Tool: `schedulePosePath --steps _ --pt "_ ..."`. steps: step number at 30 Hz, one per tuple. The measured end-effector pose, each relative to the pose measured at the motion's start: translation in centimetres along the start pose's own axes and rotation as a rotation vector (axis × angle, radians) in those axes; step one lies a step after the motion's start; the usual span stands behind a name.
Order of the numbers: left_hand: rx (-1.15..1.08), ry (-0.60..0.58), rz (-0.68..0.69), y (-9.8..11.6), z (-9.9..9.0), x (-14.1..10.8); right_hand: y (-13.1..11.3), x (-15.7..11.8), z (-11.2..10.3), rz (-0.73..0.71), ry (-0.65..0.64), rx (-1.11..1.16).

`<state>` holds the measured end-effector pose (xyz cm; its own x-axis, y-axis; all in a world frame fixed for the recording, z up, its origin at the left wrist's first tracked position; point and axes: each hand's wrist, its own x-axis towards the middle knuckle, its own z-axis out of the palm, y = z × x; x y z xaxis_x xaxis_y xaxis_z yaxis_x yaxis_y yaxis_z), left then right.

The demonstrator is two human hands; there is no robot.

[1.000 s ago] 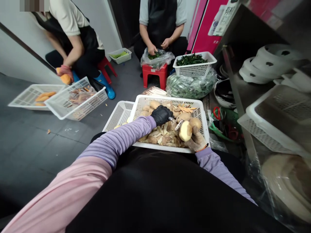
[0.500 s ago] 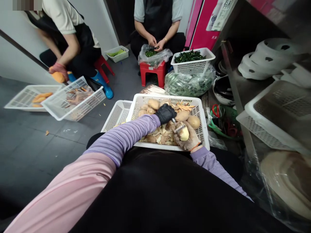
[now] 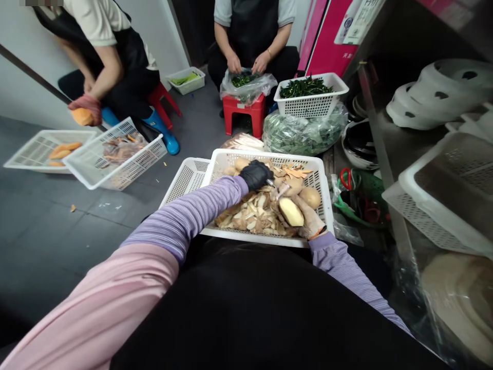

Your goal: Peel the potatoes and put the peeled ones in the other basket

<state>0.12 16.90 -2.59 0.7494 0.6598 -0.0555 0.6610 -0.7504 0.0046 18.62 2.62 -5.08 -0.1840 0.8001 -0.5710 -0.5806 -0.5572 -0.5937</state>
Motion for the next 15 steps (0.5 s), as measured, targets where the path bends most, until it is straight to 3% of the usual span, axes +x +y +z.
schedulePosePath --steps 2,5,8,12,15 --pt "-0.006 -0.030 0.051 -0.1 -0.1 -0.3 0.1 -0.3 0.3 0.044 -0.028 0.014" --pt "0.026 -0.113 -0.126 -0.8 -0.4 -1.5 0.2 -1.0 1.0 0.126 -0.091 0.136" --pt "0.026 -0.065 -0.212 -0.5 -0.9 -2.8 0.4 -1.4 1.8 0.191 -0.025 0.359" --pt "0.015 0.095 0.024 2.8 -1.6 -3.8 0.8 -1.1 2.4 0.134 0.173 0.377" --pt "0.039 0.110 0.158 5.8 -1.7 -3.8 0.9 -1.0 2.7 0.082 0.136 0.304"
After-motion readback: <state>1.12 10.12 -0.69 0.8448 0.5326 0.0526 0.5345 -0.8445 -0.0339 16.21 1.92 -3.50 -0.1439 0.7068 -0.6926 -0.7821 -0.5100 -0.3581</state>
